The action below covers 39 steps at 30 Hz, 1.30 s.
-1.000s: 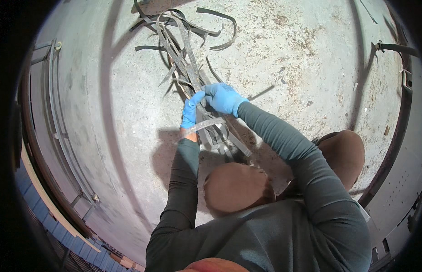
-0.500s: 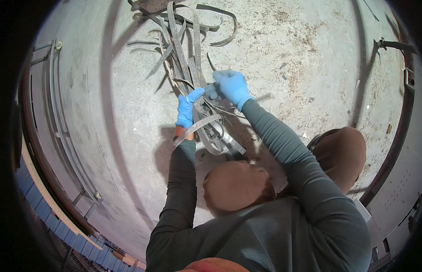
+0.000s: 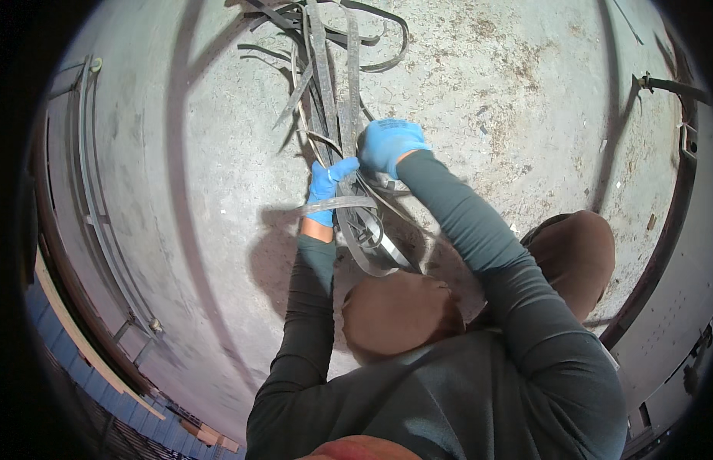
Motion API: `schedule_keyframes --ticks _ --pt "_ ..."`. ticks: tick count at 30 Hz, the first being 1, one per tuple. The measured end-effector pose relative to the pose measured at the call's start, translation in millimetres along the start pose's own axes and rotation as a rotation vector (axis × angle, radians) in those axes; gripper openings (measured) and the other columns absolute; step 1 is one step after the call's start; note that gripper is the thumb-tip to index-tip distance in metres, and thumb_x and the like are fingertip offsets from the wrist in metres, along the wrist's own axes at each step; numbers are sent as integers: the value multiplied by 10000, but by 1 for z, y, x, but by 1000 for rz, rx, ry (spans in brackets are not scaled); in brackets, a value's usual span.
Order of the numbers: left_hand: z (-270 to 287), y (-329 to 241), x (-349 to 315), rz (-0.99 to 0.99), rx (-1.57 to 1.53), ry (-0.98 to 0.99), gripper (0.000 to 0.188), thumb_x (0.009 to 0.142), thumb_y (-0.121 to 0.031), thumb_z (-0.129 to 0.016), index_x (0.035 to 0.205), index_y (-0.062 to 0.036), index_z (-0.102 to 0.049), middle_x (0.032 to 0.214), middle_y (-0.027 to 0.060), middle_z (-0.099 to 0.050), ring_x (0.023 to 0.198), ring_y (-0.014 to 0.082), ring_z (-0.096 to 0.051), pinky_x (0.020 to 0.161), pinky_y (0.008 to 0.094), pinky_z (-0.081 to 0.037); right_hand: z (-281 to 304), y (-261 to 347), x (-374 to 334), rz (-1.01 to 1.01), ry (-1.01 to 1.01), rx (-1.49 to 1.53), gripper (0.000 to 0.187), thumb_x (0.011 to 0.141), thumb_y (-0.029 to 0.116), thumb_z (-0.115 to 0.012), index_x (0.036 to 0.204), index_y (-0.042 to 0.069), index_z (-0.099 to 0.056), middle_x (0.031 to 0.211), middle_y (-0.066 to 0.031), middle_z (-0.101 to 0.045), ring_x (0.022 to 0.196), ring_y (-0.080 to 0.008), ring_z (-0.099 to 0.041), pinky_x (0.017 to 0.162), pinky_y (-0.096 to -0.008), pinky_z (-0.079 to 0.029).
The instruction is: The person collects debris from the floor and places it into a bag, then moves to a workbench to handle a large brown board and a white paper sheet. They use a handheld tool on the board and later gather black strips from the floor, organizing them into a pile.
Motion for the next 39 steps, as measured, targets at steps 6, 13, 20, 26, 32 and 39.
schedule_keyframes --ticks 6,13,20,26,32,39 --pt "25 -25 -14 -24 14 -194 362 797 -160 -850 1037 76 -716 882 99 -728 733 191 -685 654 322 -561 1 -44 16 -63 -26 139 325 873 386 -690 966 89 -781 907 -141 -770 924 -318 -741 842 -431 -555" --pt "30 -21 -11 -82 192 -181 384 827 -189 -823 1072 95 -740 947 101 -743 791 177 -705 687 329 -572 -47 -43 88 -53 -244 -112 281 877 311 -663 1019 91 -766 1028 -193 -749 970 -384 -724 816 -486 -565" --pt "37 5 7 21 164 -205 346 831 -161 -793 1093 59 -740 982 105 -738 810 212 -701 731 352 -571 -23 -72 67 -69 -374 15 298 887 344 -640 1014 111 -775 998 -196 -746 962 -394 -724 833 -478 -570" --pt "31 15 15 81 72 -178 759 776 -180 -868 1275 168 -415 955 137 -708 828 214 -688 739 347 -581 -45 -39 91 -21 -260 -122 246 882 294 -684 1023 123 -792 969 -152 -766 921 -342 -748 768 -467 -585" --pt "33 9 10 41 127 -293 440 771 -179 -850 1085 99 -714 971 113 -720 823 222 -683 759 365 -563 -52 -65 102 -162 -248 -123 218 895 192 -636 1026 97 -784 1010 -156 -765 962 -349 -745 803 -469 -587" --pt "35 27 15 123 -61 -189 419 829 -173 -790 1130 102 -691 1055 144 -724 920 231 -693 839 365 -566 -54 -66 82 -154 -376 18 208 828 261 -728 998 146 -764 996 -184 -746 937 -364 -728 826 -464 -577"
Point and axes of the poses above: each hand's wrist, its own x-axis towards the middle knuckle, its own z-axis out of the back of the hand, y = z × x, the point moved 6 cm from there along x, towards the middle knuckle
